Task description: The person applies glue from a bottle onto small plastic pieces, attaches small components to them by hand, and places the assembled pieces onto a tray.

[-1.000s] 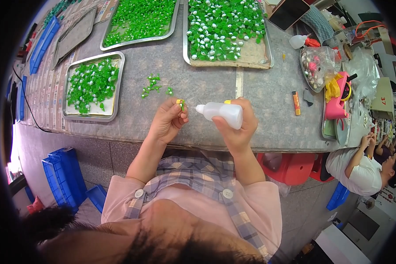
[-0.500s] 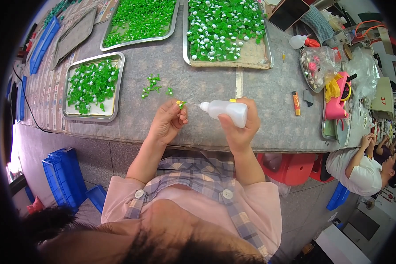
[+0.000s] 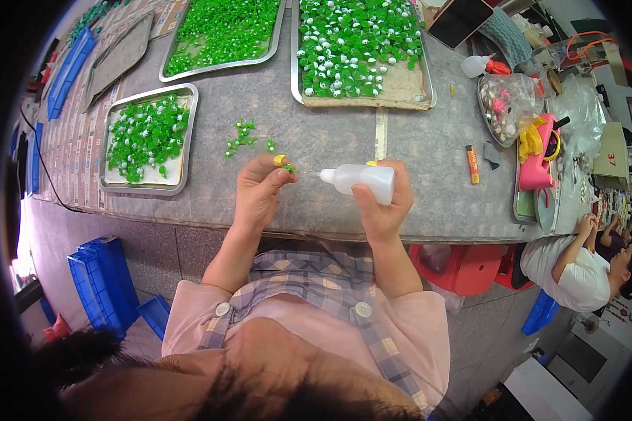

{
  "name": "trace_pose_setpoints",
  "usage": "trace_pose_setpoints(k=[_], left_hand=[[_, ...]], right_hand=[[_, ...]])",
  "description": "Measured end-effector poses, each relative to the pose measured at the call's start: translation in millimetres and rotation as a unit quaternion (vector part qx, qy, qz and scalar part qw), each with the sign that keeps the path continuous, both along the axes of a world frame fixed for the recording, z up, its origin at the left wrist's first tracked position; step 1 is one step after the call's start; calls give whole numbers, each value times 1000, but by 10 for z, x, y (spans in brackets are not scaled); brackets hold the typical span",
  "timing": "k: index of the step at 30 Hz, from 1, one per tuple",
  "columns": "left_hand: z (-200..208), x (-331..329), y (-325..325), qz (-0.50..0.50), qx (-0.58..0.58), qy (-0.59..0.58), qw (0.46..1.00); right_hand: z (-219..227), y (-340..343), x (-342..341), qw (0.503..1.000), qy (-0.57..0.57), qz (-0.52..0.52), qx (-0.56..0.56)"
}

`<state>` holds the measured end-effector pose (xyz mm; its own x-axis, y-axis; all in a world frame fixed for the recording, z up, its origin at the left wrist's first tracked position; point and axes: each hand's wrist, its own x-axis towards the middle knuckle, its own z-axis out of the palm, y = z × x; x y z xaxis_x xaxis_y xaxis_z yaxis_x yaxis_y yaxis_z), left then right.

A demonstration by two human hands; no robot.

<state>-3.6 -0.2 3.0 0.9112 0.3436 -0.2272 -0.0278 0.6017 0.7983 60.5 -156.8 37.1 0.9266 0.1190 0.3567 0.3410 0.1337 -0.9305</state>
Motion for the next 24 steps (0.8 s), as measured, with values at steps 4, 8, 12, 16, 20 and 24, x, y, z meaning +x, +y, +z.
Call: trace_pose_setpoints(k=[4,8,12,16,20,24], left_hand=[[15,-2,4,-1,6,0,1000],[2,-1,3,0,1,1,1000],[-34,0,33,-2,-5,7,1000],[-9,-3,66,4,-34,18,999],[-50,16,88,22,-29,5,999],[-32,29,103,35,-27,4,999]], right_hand=[[16,2,6,1000,-2,11,-25],[-27,-35,14,1000,5,13,-21],[40,-123,121,998,57,-11,27],[31,-380,442,993,98,-50,-52],[-140,-629,745,985,146,-48,-76],[-322,-747,833,984,157,-57,-63]])
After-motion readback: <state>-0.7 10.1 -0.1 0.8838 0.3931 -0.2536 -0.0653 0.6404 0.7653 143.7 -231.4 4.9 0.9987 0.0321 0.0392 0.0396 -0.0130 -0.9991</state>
